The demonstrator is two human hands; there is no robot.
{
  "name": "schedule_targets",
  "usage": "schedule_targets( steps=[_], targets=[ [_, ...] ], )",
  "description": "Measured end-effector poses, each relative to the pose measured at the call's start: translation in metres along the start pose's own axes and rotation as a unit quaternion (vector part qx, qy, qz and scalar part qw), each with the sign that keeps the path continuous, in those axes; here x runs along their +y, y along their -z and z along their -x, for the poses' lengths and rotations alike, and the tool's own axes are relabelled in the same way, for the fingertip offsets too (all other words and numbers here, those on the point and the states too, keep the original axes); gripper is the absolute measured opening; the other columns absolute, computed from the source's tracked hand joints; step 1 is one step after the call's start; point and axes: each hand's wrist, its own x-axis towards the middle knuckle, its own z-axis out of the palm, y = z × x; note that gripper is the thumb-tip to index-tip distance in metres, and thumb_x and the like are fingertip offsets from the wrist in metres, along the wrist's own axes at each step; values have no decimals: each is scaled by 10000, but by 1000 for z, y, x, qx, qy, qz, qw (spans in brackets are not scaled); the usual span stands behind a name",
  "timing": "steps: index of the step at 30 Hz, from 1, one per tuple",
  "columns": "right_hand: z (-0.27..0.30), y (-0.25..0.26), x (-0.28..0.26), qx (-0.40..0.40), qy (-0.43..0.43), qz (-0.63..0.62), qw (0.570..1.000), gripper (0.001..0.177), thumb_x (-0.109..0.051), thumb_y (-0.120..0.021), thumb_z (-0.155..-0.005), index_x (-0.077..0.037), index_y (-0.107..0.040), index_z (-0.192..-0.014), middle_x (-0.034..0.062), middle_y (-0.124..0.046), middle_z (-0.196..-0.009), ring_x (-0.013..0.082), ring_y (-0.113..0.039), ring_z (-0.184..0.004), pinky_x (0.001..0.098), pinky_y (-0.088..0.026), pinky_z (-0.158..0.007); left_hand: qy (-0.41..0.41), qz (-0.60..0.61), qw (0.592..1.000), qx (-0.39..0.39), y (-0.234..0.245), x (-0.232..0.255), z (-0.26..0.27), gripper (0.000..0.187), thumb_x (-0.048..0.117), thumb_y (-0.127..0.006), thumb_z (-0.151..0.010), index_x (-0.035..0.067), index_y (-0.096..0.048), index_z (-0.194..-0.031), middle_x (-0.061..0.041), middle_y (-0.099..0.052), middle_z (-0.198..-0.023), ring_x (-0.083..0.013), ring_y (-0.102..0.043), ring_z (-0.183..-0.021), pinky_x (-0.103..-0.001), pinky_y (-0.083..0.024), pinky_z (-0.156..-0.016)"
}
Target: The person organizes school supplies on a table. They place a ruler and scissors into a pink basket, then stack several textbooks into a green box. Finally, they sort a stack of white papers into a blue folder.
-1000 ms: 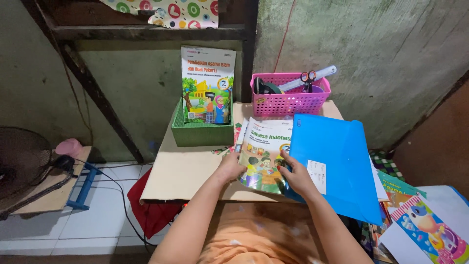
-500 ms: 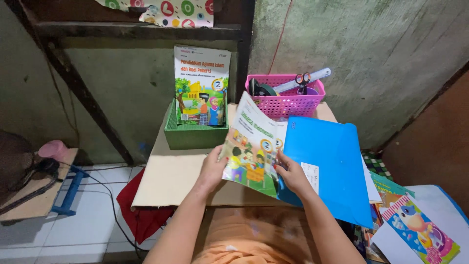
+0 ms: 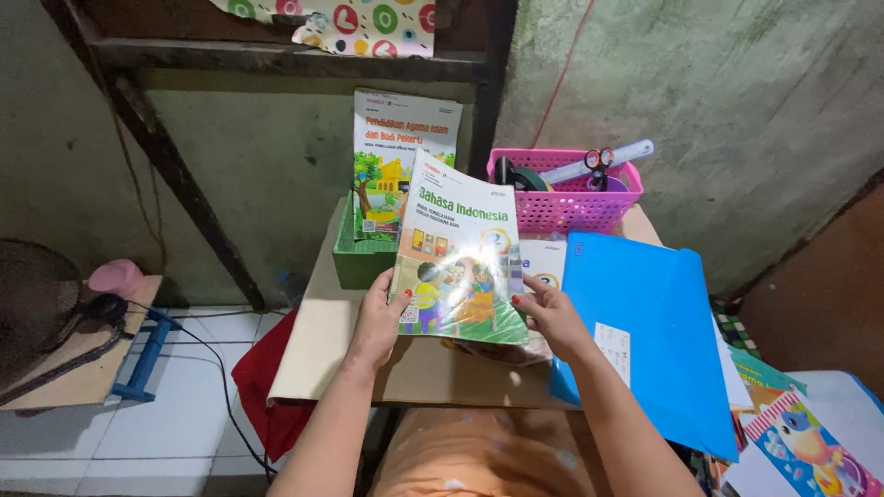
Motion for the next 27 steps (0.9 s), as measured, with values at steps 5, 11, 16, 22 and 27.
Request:
schedule_targets(
  steps=[5, 11, 16, 22, 27],
  targets=[
    [-2, -41, -62, -5, 23, 23, 999, 643, -75, -735, -949, -11, -466, -1529, 166, -747, -917, 161, -673, -711, 292, -611, -618, -2, -24, 1000, 0, 15, 23, -18, 522, 8, -571, -992, 43, -497, -1507, -196, -715, -1211, -219, -683, -999, -419, -612, -854],
    [-57, -63, -73, -14, 55, 38, 998, 625, -46, -730, -944, -89, -512, -1528, 167, -760, -953, 176, -712, -770, 278, -612, -617, -12, -101, 995, 4, 42, 24, -81, 537, 52, -614, -1000, 69, -494, -1524, -213, -718, -1227, -265, -704, -1044, -479, -596, -891],
    [-95, -89, -85, -6, 77, 30, 997, 597, -58, -730, -956, -106, -532, -1517, 161, -766, -995, 151, -706, -772, 249, -603, -607, -27, -197, 980, 34, 47, 46, -120, 532, 122, -671, -975, 137, -546, -1492, -136, -751, -1212, -233, -727, -1098, -454, -604, -913],
    [-151, -113, -67, 10, 102, 6, 995, 590, -30, -719, -950, -111, -543, -1507, 165, -753, -1020, 203, -746, -809, 306, -645, -624, -45, -306, 949, 60, 59, 46, -169, 575, 123, -688, -953, 25, -523, -1495, -197, -675, -1353, -330, -622, -1293, -484, -525, -1056],
    [-176, -120, -43, 23, 102, 34, 994, 598, -34, -749, -921, -135, -569, -1482, 137, -763, -987, 163, -742, -771, 263, -644, -611, -49, -429, 897, 92, 90, -2, -227, 499, 206, -765, -901, 129, -662, -1383, -87, -742, -1224, -291, -640, -1229, -421, -560, -1022]
  ],
)
